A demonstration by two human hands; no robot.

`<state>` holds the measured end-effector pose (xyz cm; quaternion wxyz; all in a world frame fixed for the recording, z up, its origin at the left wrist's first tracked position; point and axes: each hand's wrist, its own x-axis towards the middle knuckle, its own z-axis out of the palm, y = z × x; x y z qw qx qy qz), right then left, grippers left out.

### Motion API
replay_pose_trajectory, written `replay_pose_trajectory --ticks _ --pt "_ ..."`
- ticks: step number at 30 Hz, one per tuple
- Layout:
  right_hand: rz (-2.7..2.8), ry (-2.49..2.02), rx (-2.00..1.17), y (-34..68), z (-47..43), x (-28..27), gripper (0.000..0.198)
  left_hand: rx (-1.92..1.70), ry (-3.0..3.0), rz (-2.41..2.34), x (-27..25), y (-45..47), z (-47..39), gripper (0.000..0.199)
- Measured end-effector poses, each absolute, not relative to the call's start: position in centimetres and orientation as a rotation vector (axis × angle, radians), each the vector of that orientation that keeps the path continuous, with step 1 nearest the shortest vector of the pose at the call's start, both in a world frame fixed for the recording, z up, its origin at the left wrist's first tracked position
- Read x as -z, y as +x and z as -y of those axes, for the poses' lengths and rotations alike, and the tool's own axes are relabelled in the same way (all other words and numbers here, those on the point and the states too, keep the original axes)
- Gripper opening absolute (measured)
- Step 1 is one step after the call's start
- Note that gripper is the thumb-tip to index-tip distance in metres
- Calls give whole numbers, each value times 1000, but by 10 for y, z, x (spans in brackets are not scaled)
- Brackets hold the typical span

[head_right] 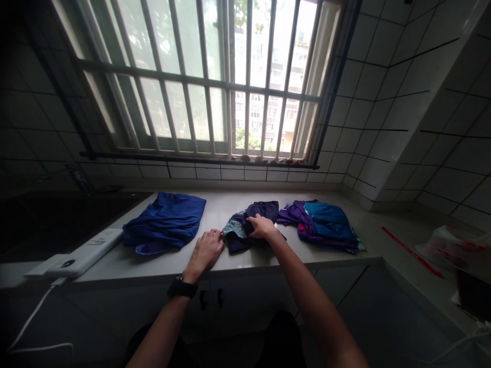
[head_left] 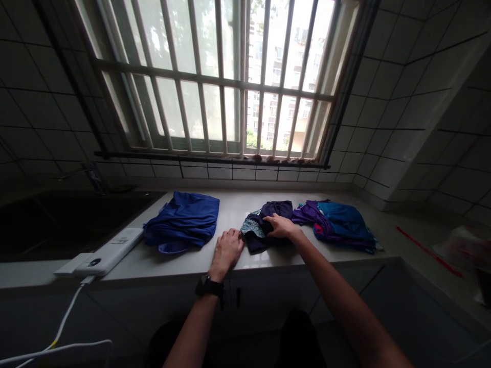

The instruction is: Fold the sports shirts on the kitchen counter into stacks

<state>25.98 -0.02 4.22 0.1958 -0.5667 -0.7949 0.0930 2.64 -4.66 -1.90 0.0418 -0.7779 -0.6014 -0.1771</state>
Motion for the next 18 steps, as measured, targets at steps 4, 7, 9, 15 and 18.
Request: replay_pose_trajectory --ticks 4,7,9,15,18 --pt "2215 -1452 -274 247 7 -53 21 539 -2378 1830 21 25 47 44" --pt "2105 -1197 -292 245 13 -77 16 514 -2420 1807 20 23 48 37" --pt "1925 -1146 -209 247 18 -91 16 514 -2399 1830 20 22 48 36" --pt "1660 -1215 -103 266 18 -90 15 596 -2250 1891 26 19 45 34" --pt "1430 -1365 -15 284 12 -82 20 605 -2225 1874 29 18 43 41"
